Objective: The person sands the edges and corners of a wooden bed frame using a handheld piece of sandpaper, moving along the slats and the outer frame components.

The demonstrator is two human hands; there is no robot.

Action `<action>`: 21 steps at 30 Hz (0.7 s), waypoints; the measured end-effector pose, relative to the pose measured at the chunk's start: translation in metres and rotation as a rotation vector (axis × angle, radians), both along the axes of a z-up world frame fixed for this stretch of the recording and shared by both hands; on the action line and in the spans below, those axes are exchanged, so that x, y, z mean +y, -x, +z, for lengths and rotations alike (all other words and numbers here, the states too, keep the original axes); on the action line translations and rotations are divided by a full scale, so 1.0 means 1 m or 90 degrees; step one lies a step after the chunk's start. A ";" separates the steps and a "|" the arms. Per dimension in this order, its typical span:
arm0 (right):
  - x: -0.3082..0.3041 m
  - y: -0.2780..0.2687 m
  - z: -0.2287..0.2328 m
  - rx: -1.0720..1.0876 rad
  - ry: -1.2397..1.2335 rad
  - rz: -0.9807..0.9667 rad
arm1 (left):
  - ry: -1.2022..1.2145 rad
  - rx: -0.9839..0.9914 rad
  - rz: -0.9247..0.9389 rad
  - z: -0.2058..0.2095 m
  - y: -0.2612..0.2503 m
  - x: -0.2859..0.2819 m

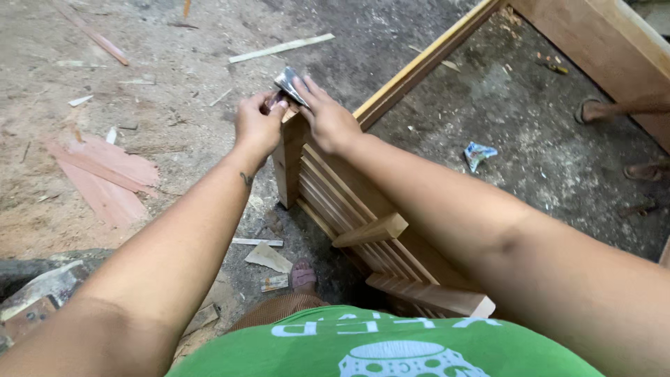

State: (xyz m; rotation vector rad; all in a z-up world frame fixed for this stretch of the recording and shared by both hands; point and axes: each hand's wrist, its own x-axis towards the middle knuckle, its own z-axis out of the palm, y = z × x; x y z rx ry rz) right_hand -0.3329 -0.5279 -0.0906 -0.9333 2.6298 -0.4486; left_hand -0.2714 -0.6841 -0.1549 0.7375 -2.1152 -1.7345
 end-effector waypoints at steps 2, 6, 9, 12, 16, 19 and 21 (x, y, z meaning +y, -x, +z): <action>-0.007 -0.001 0.001 0.087 0.002 0.048 | -0.016 0.083 0.014 -0.008 -0.006 -0.004; 0.059 -0.081 0.024 -0.067 0.043 -0.005 | -0.173 0.035 0.043 0.000 -0.074 0.005; 0.090 -0.138 0.039 -0.284 -0.010 0.016 | -0.408 0.022 -0.111 0.020 -0.126 0.023; 0.081 -0.149 0.040 -0.213 0.286 0.003 | -0.708 0.070 -0.126 0.043 -0.163 0.035; 0.041 -0.122 0.040 -0.369 0.376 -0.209 | -0.777 0.117 -0.067 0.065 -0.162 0.042; 0.025 -0.112 0.047 -0.235 0.252 -0.204 | -0.633 0.046 -0.005 0.067 -0.142 0.041; 0.024 -0.097 0.048 -0.027 0.186 -0.170 | -0.549 0.052 0.078 0.066 -0.126 0.039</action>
